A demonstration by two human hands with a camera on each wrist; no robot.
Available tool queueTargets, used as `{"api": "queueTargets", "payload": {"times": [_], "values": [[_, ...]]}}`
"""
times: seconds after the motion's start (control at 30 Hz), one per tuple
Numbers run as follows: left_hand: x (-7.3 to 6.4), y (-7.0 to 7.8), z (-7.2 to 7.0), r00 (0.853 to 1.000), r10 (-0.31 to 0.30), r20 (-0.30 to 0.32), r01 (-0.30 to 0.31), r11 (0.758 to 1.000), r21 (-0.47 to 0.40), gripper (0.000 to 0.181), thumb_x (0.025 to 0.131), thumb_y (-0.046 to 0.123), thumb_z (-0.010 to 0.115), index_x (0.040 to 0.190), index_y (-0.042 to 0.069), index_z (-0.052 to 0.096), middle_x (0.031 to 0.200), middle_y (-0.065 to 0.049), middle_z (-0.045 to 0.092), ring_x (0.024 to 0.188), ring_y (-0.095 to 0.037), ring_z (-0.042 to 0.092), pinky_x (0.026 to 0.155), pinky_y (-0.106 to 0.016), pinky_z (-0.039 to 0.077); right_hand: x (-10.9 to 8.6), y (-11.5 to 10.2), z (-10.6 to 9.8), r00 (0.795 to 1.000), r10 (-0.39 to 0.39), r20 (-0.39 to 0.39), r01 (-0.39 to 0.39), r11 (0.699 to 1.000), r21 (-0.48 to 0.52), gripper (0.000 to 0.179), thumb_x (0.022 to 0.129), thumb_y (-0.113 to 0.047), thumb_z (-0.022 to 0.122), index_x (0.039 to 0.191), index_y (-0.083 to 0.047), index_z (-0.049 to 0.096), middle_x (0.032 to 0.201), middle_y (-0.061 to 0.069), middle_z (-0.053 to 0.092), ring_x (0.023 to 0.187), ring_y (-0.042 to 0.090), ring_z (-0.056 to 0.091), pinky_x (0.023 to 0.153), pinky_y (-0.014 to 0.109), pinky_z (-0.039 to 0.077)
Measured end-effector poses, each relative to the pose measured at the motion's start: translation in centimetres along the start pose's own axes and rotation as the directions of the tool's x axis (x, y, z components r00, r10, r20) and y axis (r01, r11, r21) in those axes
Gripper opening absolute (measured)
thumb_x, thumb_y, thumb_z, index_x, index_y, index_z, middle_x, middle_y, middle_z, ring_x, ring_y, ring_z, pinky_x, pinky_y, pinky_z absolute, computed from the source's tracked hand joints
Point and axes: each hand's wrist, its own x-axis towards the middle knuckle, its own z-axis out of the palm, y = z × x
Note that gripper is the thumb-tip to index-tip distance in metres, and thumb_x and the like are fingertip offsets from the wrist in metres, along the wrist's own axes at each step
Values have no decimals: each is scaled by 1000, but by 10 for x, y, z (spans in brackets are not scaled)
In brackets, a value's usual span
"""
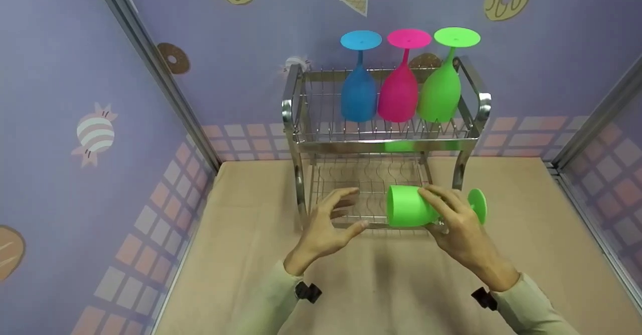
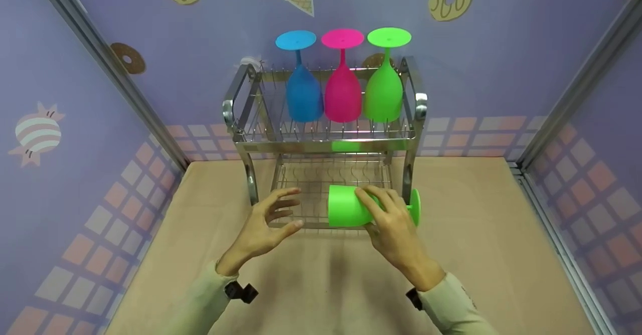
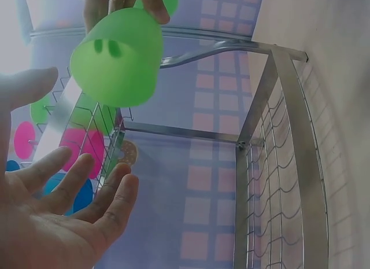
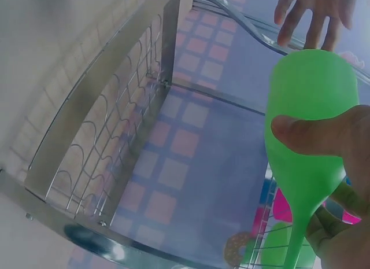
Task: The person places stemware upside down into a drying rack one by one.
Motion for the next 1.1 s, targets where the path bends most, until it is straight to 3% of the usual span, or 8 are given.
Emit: {"api": "queueTargets", "payload": {"times": [0.17,0.37,0.73,0.87,1.0,1.1], "values": [[6,0,9,1000,6,19,-6,1000,-7,67,92,30,83,151,12,56,147,-11,62,131,-31,65,108,-44,59,3,-6,5,1000,-7,9,7,1000,-6,99,55,19,98,145,-6,64,138,20,65,115,39,64,90,53,63],[11,2,18,999,16,49,-15,1000,-21,72,92,32,85,154,11,53,149,-9,61,131,-30,66,106,-39,60,7,-14,11,1000,-27,11,27,1000,-9,98,56,18,98,144,-6,64,138,18,66,122,39,63,99,54,61],[13,-1,23,996,47,82,-36,991,-126,78,92,30,85,159,16,47,150,-10,55,135,-31,63,106,-42,60,10,-24,14,999,-49,10,49,999,-4,97,57,12,100,145,-6,64,140,16,65,125,34,63,101,46,61],[13,0,23,994,63,94,-47,986,-161,76,93,30,84,158,15,47,148,-13,55,133,-29,64,104,-36,60,11,-25,15,998,-65,-3,66,998,19,99,57,13,100,147,-6,62,140,18,65,125,34,63,107,35,57],[13,1,23,994,68,82,-52,983,-178,74,93,29,85,156,15,49,147,-13,56,132,-28,64,103,-35,61,10,-26,13,996,-87,-11,88,995,47,101,58,17,98,149,-4,60,144,19,63,127,36,62,119,19,43],[12,0,21,996,61,64,-49,983,-175,73,92,27,85,155,15,50,146,-12,56,132,-29,64,102,-35,61,9,-27,10,994,-105,-25,107,991,84,96,61,19,95,148,-1,60,145,21,62,129,37,60,123,16,36]]}}
